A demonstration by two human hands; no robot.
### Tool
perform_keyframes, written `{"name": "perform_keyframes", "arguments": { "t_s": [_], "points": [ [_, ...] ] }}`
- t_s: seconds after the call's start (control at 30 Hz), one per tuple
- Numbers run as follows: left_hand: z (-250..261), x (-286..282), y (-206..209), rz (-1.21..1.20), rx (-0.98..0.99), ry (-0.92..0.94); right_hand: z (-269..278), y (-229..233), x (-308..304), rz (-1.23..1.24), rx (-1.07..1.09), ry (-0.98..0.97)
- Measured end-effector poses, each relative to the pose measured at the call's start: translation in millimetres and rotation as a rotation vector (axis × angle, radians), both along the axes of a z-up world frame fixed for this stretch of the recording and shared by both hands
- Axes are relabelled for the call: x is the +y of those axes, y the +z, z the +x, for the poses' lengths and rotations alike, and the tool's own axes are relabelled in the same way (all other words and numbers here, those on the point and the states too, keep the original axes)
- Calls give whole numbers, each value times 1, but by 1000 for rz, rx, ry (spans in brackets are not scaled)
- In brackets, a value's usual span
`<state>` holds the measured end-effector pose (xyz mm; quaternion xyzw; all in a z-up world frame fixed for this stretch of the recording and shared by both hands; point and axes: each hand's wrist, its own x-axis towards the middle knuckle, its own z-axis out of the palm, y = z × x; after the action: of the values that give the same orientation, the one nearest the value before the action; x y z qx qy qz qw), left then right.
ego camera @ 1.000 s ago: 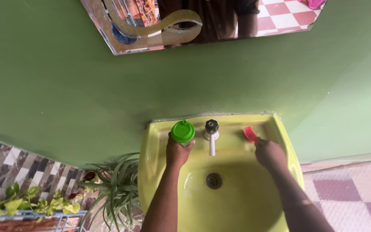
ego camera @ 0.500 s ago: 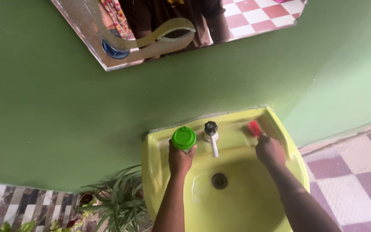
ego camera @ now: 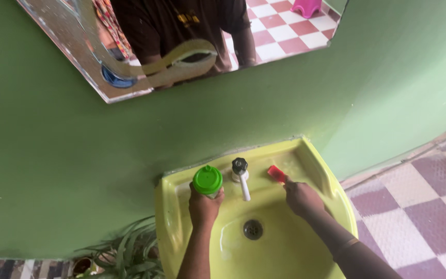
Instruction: The person scrubs a yellow wall-mounted sink using a red brush and a green-capped cleaning powder. They repeatedly apply the powder and scrub the sink basin and faucet area.
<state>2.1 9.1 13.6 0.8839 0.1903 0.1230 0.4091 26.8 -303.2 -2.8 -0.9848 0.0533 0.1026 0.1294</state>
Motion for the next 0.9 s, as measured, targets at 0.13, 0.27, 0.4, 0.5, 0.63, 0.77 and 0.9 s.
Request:
{"name": "perform_keyframes", "arguments": {
  "t_s": [0.13,0.27,0.4,0.5,0.63,0.77,0.9],
  "points": [
    [0,0,6,21,-75,0,-6,41,-24,86,-32,-277],
    [-3,-4,8,0,-78,-3,-36,48,-11,15,6,-286],
    [-5,-4,6,14,-34,8,-60,55,1,-30,80,-266],
    [-2,-2,7,20,-43,-1,-23,54,-1,-39,56,-249],
    [-1,-1,4,24,-35,-1,30,31,-5,-97,-77,-134],
    [1,1,-1,53,-21,-19,36,14,3,-64,-45,-204],
    [1,1,0,22,-42,-5,20,18,6,45,2,-259]
  ]
}}
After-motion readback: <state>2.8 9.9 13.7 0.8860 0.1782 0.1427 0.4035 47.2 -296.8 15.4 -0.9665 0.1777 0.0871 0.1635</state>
